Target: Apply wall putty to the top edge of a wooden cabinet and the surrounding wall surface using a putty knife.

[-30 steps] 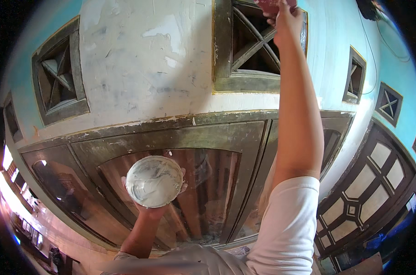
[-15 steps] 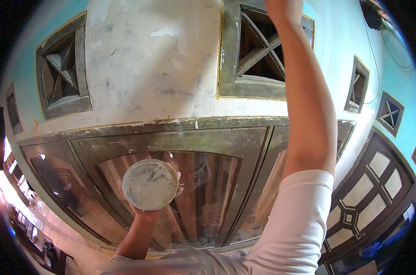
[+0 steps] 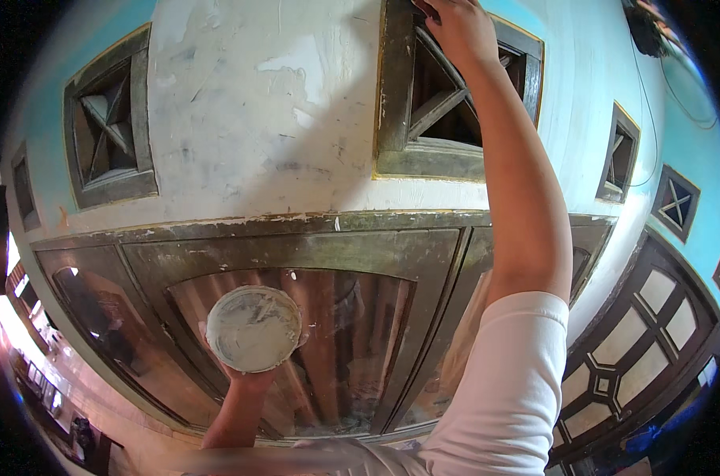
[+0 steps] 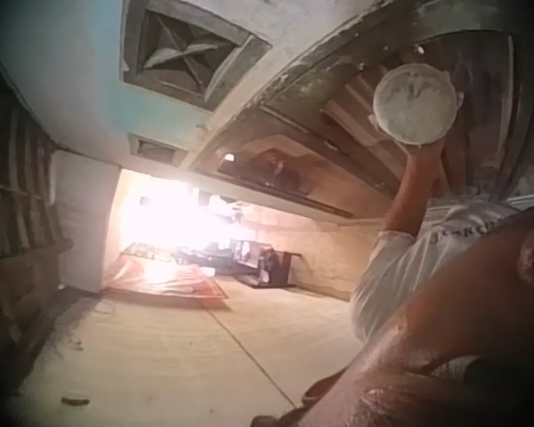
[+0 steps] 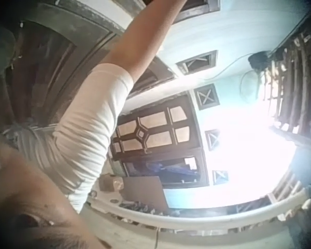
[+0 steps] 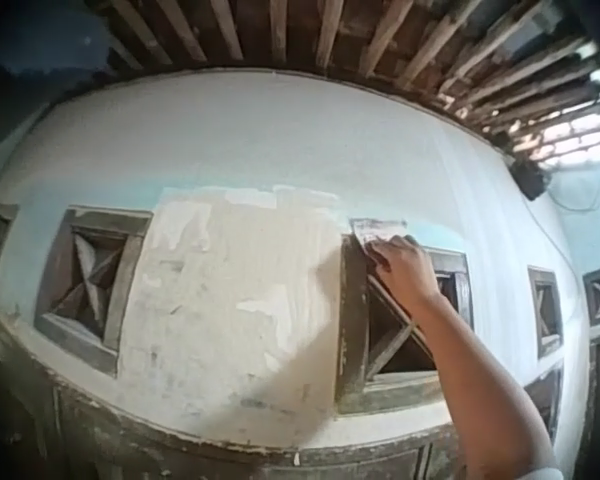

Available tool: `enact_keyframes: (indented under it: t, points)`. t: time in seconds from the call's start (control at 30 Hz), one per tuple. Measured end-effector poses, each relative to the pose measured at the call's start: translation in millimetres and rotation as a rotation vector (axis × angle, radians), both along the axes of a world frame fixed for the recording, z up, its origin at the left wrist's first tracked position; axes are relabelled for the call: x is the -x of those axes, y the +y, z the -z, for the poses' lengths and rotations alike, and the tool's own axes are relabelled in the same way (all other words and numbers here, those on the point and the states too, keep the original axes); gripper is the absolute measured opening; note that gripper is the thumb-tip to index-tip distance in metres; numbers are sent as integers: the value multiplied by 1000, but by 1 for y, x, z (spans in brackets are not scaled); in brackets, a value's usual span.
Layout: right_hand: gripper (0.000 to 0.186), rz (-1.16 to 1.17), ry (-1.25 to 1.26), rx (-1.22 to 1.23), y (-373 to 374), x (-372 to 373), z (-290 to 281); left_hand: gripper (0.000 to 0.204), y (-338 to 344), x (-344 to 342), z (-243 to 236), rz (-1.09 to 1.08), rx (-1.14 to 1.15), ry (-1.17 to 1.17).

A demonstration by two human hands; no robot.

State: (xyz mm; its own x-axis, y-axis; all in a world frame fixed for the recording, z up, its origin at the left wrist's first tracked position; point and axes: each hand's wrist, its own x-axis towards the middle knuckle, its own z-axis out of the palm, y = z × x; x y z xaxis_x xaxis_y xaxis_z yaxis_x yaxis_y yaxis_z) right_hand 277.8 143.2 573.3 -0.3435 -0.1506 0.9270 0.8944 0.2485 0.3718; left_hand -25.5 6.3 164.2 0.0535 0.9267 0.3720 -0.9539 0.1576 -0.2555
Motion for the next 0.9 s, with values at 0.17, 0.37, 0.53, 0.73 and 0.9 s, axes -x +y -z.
enact_keyframes:
  t: [0.17, 0.37, 0.53, 0.73, 0.9]
  points:
    - [34, 105, -74, 3, -12, -15, -3, 98, -9, -6, -3, 70, -278, 108]
    - [36, -45, -15, -130, -36, -7, -25, 101, -8, -11, 5, -167, -231, 631]
    - [39, -105, -3, -54, 3, 12, -14, 103, -10, -15, 8, -81, -211, 576]
    - [44, -23, -169, -137, -14, 3, -5, 101, -17, -9, 14, -164, -278, 570]
    - [45, -31, 55, -44, -2, 0, -16, 100, -16, -15, 13, -191, -195, 622]
